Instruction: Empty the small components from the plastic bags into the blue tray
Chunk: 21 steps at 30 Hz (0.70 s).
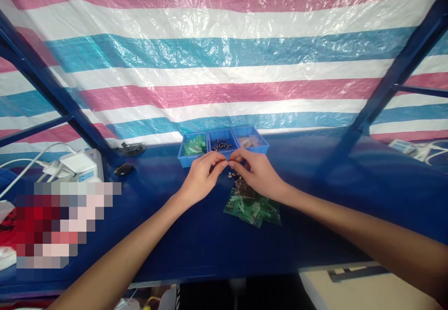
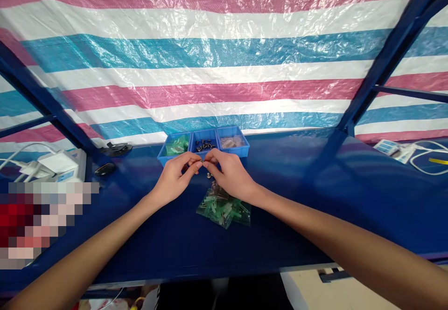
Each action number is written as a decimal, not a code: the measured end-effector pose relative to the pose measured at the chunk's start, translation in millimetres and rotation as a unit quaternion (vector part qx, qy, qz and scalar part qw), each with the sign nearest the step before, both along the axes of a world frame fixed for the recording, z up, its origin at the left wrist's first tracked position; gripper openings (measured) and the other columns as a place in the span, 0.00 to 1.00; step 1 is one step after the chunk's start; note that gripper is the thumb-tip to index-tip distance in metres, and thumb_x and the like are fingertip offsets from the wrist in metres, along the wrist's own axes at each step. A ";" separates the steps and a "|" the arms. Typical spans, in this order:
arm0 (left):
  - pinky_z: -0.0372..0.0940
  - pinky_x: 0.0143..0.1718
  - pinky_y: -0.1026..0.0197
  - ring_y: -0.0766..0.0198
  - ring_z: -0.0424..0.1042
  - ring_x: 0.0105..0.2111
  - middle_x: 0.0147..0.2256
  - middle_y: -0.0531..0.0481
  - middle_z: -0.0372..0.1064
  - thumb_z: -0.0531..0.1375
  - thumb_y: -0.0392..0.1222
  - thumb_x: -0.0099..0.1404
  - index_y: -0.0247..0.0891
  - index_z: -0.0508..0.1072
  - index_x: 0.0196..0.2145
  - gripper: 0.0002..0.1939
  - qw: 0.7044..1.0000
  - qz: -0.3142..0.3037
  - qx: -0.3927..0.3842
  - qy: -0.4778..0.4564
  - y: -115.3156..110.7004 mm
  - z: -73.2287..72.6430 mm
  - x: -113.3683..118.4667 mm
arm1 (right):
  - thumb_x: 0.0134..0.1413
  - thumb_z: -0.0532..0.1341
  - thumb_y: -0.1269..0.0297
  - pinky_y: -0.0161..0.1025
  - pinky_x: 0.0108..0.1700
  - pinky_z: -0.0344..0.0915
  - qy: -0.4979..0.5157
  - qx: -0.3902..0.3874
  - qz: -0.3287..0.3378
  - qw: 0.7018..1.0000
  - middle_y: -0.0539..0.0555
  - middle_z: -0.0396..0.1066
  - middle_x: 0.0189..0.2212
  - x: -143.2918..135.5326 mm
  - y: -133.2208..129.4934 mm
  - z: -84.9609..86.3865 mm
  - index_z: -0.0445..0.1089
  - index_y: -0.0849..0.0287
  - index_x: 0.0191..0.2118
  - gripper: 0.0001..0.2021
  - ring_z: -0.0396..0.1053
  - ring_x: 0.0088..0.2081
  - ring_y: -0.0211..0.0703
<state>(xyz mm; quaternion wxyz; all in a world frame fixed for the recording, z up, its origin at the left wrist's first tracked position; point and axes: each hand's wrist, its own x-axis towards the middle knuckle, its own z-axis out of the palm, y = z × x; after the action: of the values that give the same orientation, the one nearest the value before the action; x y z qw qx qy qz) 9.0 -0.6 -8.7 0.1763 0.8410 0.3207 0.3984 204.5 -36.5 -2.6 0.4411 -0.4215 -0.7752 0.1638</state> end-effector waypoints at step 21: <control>0.64 0.37 0.60 0.61 0.72 0.33 0.32 0.50 0.72 0.50 0.41 0.75 0.37 0.72 0.47 0.12 0.999 0.033 -0.021 0.022 1.3 5.5 -2.8 | 0.63 0.55 0.67 0.42 0.40 0.59 -0.223 0.111 -0.019 0.968 0.55 0.71 0.35 3.2 24.6 21.9 0.67 0.58 0.38 0.04 0.67 0.40 0.47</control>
<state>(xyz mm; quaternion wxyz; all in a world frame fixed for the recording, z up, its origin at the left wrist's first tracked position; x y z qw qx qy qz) 6.2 0.7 -3.2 0.1739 0.8343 0.3608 0.3788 207.7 -11.8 19.3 0.3044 -0.4107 -0.8590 -0.0295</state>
